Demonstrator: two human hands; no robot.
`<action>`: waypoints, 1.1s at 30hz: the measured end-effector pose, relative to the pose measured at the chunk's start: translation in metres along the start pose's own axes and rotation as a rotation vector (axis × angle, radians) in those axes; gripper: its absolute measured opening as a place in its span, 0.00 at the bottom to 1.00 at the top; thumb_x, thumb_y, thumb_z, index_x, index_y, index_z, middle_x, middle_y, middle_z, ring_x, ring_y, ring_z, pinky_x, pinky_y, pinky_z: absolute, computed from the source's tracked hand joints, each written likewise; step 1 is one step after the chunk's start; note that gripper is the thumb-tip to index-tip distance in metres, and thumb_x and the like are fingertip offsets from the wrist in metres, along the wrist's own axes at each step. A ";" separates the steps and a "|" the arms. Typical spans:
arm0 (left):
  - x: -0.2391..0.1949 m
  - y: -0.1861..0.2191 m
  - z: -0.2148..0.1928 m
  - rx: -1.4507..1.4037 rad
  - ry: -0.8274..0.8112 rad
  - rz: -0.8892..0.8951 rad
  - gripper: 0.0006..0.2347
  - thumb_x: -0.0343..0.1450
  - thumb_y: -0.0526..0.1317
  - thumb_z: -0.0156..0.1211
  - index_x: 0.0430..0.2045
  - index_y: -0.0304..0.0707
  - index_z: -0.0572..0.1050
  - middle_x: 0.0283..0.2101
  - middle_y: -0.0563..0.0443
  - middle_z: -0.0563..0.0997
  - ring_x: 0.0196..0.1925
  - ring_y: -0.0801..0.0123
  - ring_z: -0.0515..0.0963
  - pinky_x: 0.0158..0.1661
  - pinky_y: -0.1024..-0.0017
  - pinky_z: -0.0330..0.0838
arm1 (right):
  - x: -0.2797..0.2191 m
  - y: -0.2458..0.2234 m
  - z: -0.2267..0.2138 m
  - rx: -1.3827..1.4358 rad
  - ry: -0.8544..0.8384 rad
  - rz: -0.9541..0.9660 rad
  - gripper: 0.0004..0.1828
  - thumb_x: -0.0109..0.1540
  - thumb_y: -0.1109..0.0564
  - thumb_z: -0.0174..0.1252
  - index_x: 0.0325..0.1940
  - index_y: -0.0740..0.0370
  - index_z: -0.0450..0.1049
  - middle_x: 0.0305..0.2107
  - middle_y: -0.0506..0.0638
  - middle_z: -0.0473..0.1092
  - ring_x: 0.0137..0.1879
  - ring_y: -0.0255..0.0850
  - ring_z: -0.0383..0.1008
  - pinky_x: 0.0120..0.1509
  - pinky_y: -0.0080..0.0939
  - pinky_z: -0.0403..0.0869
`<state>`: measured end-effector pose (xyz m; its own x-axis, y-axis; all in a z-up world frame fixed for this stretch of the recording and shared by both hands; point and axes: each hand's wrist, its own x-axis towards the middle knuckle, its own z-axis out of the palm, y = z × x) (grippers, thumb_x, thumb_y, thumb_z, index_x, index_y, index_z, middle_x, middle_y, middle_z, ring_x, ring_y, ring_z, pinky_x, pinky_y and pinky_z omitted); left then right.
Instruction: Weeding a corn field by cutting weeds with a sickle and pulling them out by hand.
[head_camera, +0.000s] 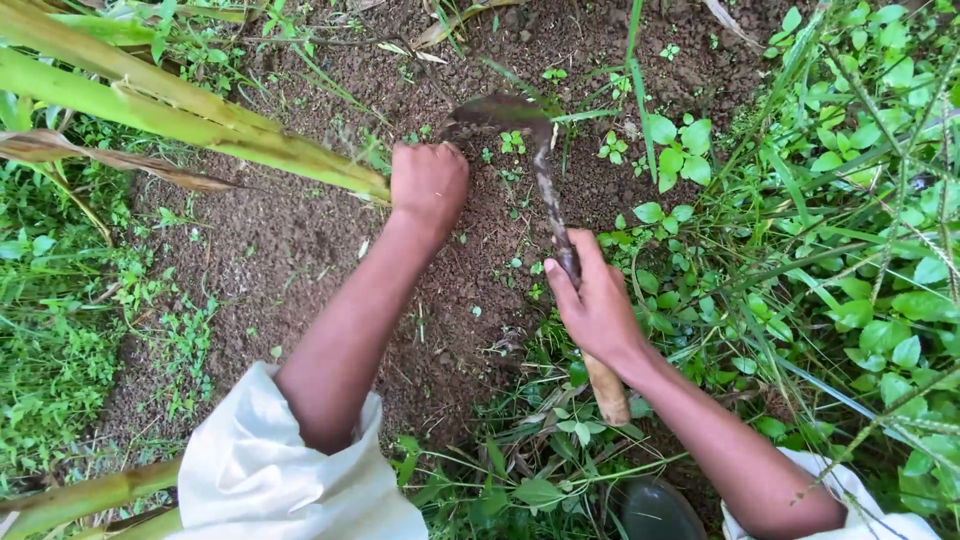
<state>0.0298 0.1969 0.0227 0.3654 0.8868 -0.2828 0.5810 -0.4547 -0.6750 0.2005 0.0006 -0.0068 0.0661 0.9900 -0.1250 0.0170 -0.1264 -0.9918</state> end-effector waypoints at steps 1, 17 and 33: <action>-0.002 -0.002 -0.004 -0.024 0.039 0.043 0.10 0.73 0.36 0.48 0.32 0.39 0.80 0.25 0.53 0.82 0.31 0.58 0.84 0.34 0.56 0.73 | -0.002 -0.001 0.000 0.008 -0.009 0.015 0.15 0.67 0.70 0.47 0.58 0.71 0.64 0.23 0.55 0.67 0.19 0.38 0.65 0.22 0.37 0.68; -0.053 -0.030 -0.037 0.020 0.154 0.427 0.10 0.72 0.33 0.48 0.40 0.35 0.79 0.33 0.46 0.85 0.35 0.59 0.86 0.37 0.60 0.78 | -0.035 -0.008 -0.019 0.253 0.030 0.285 0.15 0.68 0.67 0.43 0.59 0.68 0.60 0.19 0.50 0.63 0.16 0.37 0.64 0.14 0.37 0.71; -0.075 -0.031 -0.049 -0.067 0.194 0.489 0.10 0.75 0.34 0.46 0.42 0.36 0.77 0.35 0.43 0.85 0.35 0.61 0.86 0.39 0.62 0.80 | -0.061 0.016 -0.001 0.317 0.127 0.272 0.11 0.67 0.68 0.40 0.55 0.66 0.59 0.20 0.51 0.63 0.16 0.38 0.65 0.13 0.37 0.73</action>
<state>0.0203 0.1409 0.0985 0.7296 0.5409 -0.4184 0.3514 -0.8214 -0.4492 0.1980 -0.0620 -0.0145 0.1485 0.9049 -0.3988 -0.3243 -0.3364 -0.8841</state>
